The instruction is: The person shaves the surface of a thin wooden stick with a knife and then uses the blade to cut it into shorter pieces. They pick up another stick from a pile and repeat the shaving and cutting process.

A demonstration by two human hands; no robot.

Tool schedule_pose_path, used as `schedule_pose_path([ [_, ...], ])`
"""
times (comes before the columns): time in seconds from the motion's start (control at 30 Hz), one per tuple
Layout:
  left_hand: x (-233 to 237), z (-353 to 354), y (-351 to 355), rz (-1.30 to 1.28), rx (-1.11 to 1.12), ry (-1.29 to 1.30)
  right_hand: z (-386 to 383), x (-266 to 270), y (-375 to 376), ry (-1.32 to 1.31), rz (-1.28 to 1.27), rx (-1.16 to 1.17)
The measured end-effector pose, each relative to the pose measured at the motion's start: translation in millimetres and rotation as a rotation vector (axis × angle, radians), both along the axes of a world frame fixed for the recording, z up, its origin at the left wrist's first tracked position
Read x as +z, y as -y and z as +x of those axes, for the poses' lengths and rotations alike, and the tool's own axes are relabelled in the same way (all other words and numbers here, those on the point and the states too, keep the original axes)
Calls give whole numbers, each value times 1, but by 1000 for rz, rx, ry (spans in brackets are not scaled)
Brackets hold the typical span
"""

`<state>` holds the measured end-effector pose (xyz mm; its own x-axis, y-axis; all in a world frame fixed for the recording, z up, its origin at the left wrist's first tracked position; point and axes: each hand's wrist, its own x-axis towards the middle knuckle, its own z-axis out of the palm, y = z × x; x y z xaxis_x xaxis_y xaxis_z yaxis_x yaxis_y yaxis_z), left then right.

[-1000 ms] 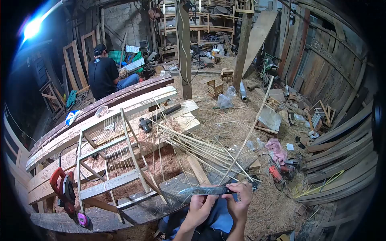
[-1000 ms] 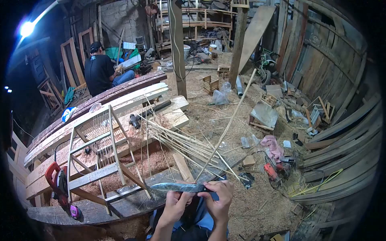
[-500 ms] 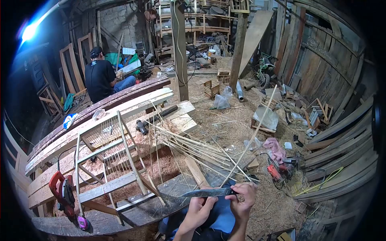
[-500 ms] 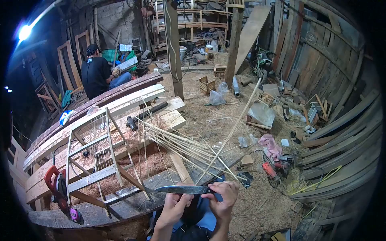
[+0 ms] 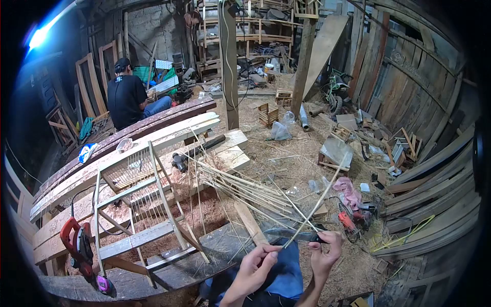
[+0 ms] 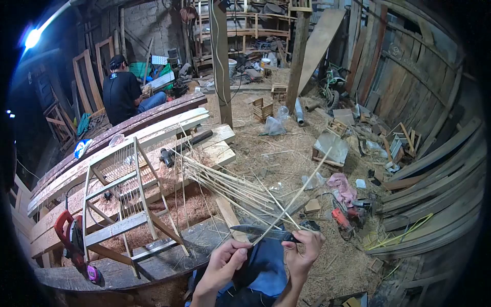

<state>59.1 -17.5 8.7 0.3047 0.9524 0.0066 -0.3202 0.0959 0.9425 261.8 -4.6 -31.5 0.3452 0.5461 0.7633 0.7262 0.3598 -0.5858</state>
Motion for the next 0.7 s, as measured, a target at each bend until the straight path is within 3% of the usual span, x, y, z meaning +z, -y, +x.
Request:
schedule_pose_path([
  [0.23,-6,-8,-8,51,-58,-182,-7,14,7,105,-53,12],
  [0.3,-8,-9,-11,38,-73,-48,-14,16,5,160,-71,44],
  [0.37,-5,-14,-12,17,-79,-74,-20,16,4,161,-75,54],
  [0.47,1,-20,-12,82,-71,-204,-21,16,4,151,-66,46],
  [0.53,-5,-23,-15,334,-52,-334,-20,14,4,160,-43,50],
  [0.57,-8,-25,-16,336,-55,-334,-19,14,4,160,-42,47],
  [0.63,-10,-29,-17,69,-177,-16,-20,13,5,192,-48,72],
  [0.7,-7,-29,-15,51,-175,26,-22,17,4,202,-42,84],
])
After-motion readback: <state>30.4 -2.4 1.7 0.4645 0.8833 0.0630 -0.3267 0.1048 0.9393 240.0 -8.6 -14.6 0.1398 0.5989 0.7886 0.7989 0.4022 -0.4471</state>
